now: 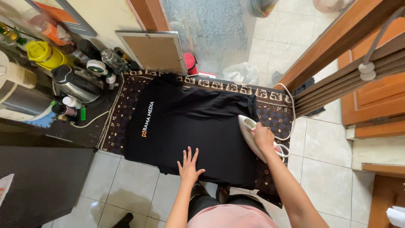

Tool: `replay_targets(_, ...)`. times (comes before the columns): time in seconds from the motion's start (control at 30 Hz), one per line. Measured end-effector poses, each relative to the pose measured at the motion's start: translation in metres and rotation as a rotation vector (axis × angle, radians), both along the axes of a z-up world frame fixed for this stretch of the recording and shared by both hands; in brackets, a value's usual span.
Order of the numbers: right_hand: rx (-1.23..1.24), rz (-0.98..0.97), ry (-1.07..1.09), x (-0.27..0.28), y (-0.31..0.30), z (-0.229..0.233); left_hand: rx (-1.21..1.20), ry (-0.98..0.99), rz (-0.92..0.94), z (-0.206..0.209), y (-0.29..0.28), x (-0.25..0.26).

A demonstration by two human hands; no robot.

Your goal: The person irons a black t-shirt on a patterned tablecloth, smoothing the fabric and using a pink steam iron to remove wrinkles. The person then folds the t-shirt neatly and places it on a pile of other clothes.

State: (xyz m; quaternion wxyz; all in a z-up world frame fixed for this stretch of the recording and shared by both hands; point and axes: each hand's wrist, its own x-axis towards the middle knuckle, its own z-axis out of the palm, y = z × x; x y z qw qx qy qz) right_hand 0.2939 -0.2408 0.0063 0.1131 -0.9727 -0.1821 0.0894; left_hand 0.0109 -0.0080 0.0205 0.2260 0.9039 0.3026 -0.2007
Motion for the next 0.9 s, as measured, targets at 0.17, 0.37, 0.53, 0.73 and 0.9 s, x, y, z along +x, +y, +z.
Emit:
replay_targets(0.17,0.094,0.059,0.06,-0.014,-0.011,-0.003,0.01,0.0,0.056,0.004,-0.004,0.006)
replay_targets(0.37,0.065,0.231,0.175,-0.117,-0.024,0.033,0.024,0.008,0.065,-0.007,-0.004,0.009)
replay_targets(0.53,-0.006,0.216,0.153,-0.103,-0.035,0.031,0.021,-0.001,0.07,-0.01,-0.004,0.008)
replay_targets(0.73,0.014,0.052,0.085,-0.023,-0.023,0.015,-0.002,-0.032,0.086,-0.005,-0.003,0.006)
replay_targets(0.9,0.112,0.169,0.058,-0.037,-0.01,-0.001,-0.061,-0.051,0.135,0.007,-0.006,0.005)
